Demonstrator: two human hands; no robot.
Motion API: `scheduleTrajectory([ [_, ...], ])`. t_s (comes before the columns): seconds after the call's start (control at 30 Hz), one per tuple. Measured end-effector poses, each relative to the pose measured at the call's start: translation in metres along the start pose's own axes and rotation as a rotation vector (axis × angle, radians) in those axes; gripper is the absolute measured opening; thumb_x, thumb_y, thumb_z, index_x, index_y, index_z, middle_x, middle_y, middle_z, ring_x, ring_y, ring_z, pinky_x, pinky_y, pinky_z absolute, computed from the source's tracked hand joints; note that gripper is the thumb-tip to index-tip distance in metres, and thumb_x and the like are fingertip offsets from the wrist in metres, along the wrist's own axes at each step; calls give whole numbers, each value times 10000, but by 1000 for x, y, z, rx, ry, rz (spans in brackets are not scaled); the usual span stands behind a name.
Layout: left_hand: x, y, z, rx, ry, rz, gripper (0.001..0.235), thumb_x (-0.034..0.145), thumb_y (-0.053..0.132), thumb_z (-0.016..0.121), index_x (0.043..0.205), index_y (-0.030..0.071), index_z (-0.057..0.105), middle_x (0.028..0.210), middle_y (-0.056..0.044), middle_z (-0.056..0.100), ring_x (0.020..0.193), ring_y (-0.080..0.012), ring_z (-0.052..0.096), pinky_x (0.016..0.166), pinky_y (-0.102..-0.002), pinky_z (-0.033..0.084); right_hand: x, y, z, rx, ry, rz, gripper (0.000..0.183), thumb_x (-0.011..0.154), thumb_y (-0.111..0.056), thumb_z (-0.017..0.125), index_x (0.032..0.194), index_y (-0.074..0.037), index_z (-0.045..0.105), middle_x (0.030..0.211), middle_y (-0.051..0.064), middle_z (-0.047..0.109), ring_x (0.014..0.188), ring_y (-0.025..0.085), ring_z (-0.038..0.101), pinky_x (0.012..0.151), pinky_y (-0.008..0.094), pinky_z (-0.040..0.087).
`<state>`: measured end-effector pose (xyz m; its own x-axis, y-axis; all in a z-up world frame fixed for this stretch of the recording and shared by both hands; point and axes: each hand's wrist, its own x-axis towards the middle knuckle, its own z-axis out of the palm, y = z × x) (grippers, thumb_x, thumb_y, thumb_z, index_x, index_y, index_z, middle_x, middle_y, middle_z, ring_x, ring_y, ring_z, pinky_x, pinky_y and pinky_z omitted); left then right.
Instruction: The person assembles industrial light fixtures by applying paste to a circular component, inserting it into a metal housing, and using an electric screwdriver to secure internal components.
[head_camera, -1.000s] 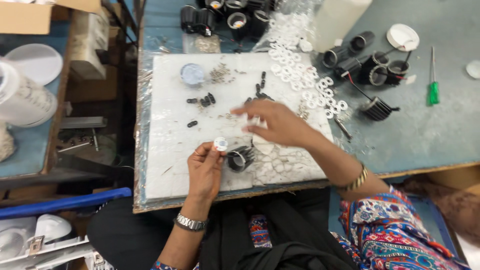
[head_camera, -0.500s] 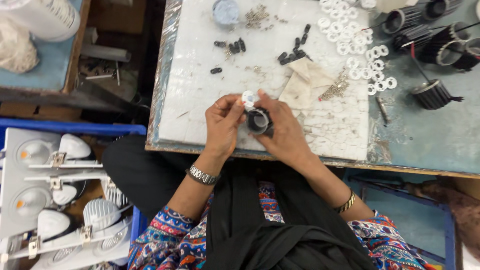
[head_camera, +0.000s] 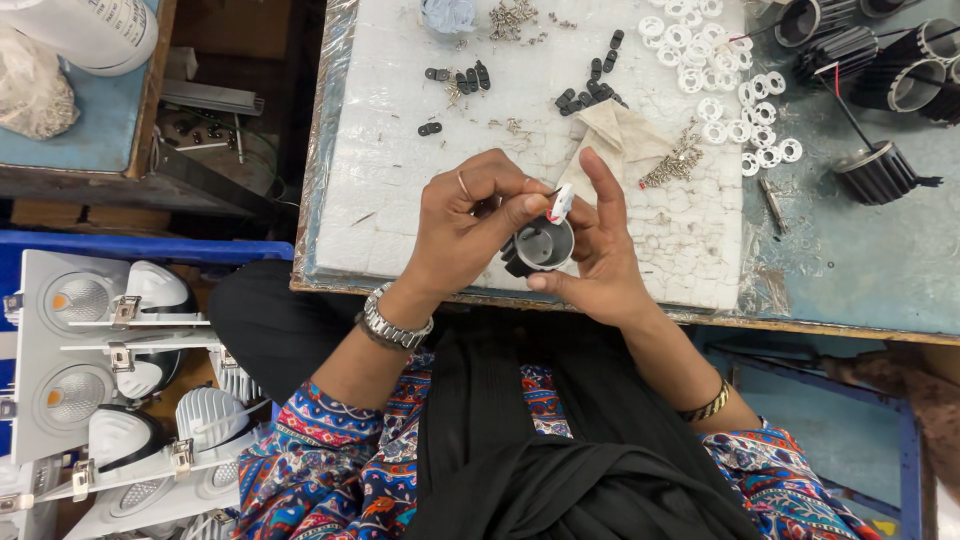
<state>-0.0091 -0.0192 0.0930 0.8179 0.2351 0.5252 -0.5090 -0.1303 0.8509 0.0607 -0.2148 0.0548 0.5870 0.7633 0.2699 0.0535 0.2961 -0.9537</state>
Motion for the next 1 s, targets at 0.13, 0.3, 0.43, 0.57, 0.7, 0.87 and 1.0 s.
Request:
scheduleTrajectory([
  [0.13,4,-2,1,-29,-29,-3,91,993,123,774,1027,39,764,859,9,635,718,-27,497,621,-214,373,0,2,-1,-90,-48,-102,1214,861,-3,854,1691,-220,-4,1460,170,616,1437,234,536,1265,405,398],
  [0.3,10,-3,0,-77,-100,12,112,1022,164,763,1061,60,764,889,15,652,776,-39,547,674,-223,423,-3,3,-3,-11,-32,-52,1235,875,-27,866,1698,-224,-34,1529,163,597,1460,229,511,1298,422,393],
  [0.43,17,1,-2,58,-157,-56,124,943,186,784,991,72,793,789,23,649,677,-55,471,614,-239,371,-7,4,-5,42,-30,22,1280,875,-28,864,1695,-266,-90,1471,142,601,1369,223,581,1171,385,490],
  [0.57,24,8,-5,71,-285,53,85,965,165,785,999,87,785,824,15,662,842,-111,564,764,-289,474,-8,7,-6,94,-63,-1,1273,888,-16,837,1690,-289,-113,1578,136,507,1433,218,536,1175,364,482],
  [0.7,33,14,-5,32,-430,59,75,953,138,781,1014,95,784,838,-1,671,866,-146,596,793,-304,510,-6,5,-7,239,-79,16,1283,885,-3,815,1675,-294,-154,1580,147,465,1454,243,502,1191,409,464],
  [0.87,37,9,-3,73,-406,20,71,928,138,785,985,96,781,838,-11,673,840,-138,622,755,-297,518,-1,8,-7,263,-103,-24,1226,910,20,745,1660,-286,-176,1615,145,439,1493,266,474,1229,422,427],
  [1.0,27,3,1,100,-301,-138,74,899,159,775,959,117,787,812,1,658,793,-134,626,724,-300,519,4,23,-5,108,-57,-66,1232,894,86,722,1682,-277,-153,1573,169,469,1526,274,445,1273,423,387],
])
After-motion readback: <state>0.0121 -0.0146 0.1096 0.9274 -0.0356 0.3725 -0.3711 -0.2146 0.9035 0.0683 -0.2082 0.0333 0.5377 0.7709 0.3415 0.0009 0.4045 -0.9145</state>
